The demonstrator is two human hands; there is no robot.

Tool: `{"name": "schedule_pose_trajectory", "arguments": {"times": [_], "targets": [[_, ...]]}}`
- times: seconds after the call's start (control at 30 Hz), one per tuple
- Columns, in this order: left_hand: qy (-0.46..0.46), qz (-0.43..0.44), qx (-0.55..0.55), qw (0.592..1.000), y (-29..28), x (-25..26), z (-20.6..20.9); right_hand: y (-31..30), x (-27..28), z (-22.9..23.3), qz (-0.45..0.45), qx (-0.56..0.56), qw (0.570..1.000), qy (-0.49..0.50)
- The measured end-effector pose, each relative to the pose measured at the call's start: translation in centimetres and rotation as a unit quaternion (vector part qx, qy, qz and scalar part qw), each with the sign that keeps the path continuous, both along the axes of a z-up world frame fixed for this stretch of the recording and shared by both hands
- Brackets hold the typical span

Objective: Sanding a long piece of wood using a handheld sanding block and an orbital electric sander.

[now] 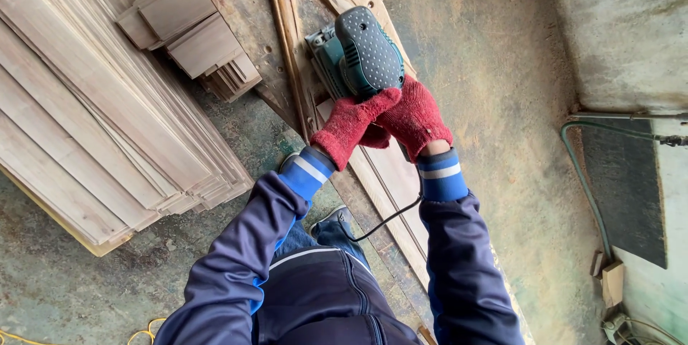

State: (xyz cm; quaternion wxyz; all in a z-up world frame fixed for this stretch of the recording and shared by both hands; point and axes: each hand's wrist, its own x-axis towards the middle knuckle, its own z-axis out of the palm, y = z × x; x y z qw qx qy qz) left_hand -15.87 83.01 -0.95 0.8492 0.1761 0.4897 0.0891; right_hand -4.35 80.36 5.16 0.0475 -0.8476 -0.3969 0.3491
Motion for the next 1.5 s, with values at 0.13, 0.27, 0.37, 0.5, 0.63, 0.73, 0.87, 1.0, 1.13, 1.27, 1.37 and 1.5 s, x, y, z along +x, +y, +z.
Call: {"name": "schedule_pose_trajectory", "arguments": {"times": [0.13,0.27,0.37,0.5,0.63,0.73,0.87,1.0,1.13,1.27,1.37,1.5], "targets": [[-0.003,-0.018,-0.011,1.0,-2.4,0.2,-0.6,-3.3,1.3,-1.5,-0.015,-0.01,1.0,-0.01],[-0.01,-0.026,-0.012,1.0,-5.2,0.7,-0.8,-6.1,0.7,0.1,-0.018,-0.011,1.0,-0.006],[-0.022,-0.039,-0.011,0.999,-7.7,1.1,-1.5,-8.7,0.5,0.6,-0.034,0.003,0.999,0.0],[-0.029,-0.048,-0.018,0.998,-11.1,1.6,-0.8,-12.6,0.5,1.4,-0.047,0.022,0.999,0.007],[-0.034,-0.052,-0.018,0.998,-15.5,2.4,-1.0,-16.1,0.8,2.2,-0.051,-0.019,0.999,0.002],[-0.03,-0.058,-0.031,0.997,-18.6,3.0,-0.4,-19.3,0.9,3.2,-0.062,-0.038,0.997,-0.004],[-0.028,-0.057,-0.038,0.997,-23.5,4.1,-0.1,-24.6,2.3,2.4,-0.076,-0.034,0.996,-0.009],[-0.028,-0.051,-0.049,0.997,-28.7,5.0,0.0,-30.2,3.9,1.4,-0.07,-0.051,0.996,-0.022],[-0.035,-0.034,-0.057,0.997,-33.6,5.8,0.0,-34.7,4.3,2.2,-0.086,-0.033,0.996,-0.008],[-0.032,-0.039,-0.04,0.998,-37.8,6.6,0.3,-38.6,4.4,3.5,-0.09,-0.052,0.994,-0.014],[-0.021,-0.059,-0.052,0.997,-39.9,6.5,1.3,-41.0,5.1,2.5,-0.114,-0.07,0.991,-0.018],[-0.007,-0.072,-0.078,0.994,-42.9,7.5,1.2,-44.1,5.7,2.1,-0.132,-0.132,0.982,-0.029]]}}
